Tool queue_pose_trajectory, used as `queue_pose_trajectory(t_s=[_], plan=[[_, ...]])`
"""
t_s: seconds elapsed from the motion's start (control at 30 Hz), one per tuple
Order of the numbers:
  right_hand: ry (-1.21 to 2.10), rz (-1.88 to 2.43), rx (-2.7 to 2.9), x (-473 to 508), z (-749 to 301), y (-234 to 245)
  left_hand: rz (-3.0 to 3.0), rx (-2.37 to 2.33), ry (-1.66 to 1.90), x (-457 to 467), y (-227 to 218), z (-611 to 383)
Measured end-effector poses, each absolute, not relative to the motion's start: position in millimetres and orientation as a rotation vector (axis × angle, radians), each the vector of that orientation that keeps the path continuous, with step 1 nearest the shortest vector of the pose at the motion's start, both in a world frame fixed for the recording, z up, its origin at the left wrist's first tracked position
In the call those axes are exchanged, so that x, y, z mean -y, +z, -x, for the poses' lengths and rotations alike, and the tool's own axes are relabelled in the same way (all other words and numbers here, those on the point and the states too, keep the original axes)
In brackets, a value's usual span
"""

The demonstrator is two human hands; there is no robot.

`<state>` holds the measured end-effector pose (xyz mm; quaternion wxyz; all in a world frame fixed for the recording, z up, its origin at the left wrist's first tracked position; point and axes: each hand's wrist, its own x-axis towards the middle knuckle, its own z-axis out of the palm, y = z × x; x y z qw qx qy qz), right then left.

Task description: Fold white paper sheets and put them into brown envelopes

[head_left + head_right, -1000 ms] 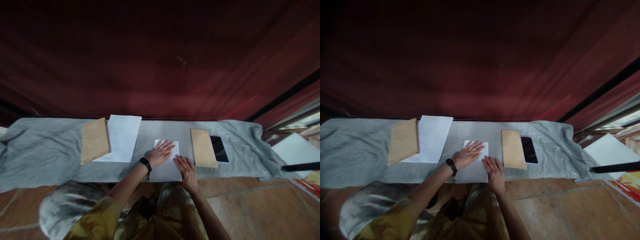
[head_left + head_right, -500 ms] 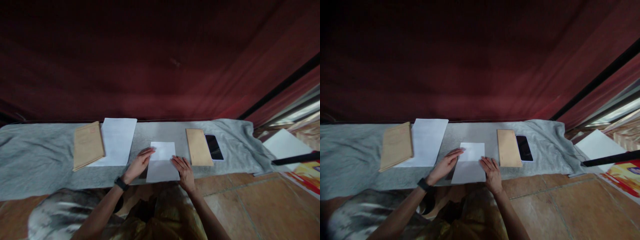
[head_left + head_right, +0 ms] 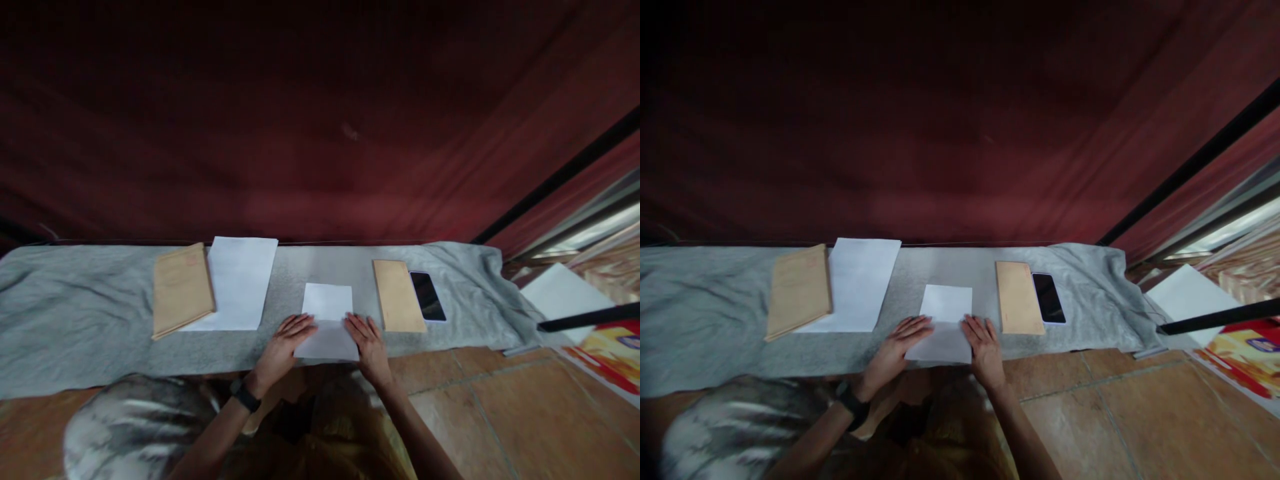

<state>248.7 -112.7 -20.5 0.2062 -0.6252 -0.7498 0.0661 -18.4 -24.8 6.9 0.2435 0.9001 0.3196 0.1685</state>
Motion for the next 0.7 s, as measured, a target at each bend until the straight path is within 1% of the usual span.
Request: queue_pose_trajectory(t_s=[0.17,0.27,0.4,0.5,0.6,0.7], plan=[[0.148,1.79,2.094,119,-223,-19,-2.422,-0.932,0.532,9,6,25],[0.096,1.779,2.119,121,-206,-20,-2.224,-1.054,0.659,1,2,33],[0.088,1.768,2.139,120,-191,-22,-1.72,-1.258,0.883,8,1,40],[0.098,1.823,2.089,117,-181,-23,-1.168,-1.318,1.038,28,8,37],[0.132,1.845,2.099,112,-168,-22,-0.718,-1.21,0.985,47,19,26],[0.166,1.826,2.139,111,-162,-21,-0.63,-1.16,0.955,57,25,14]])
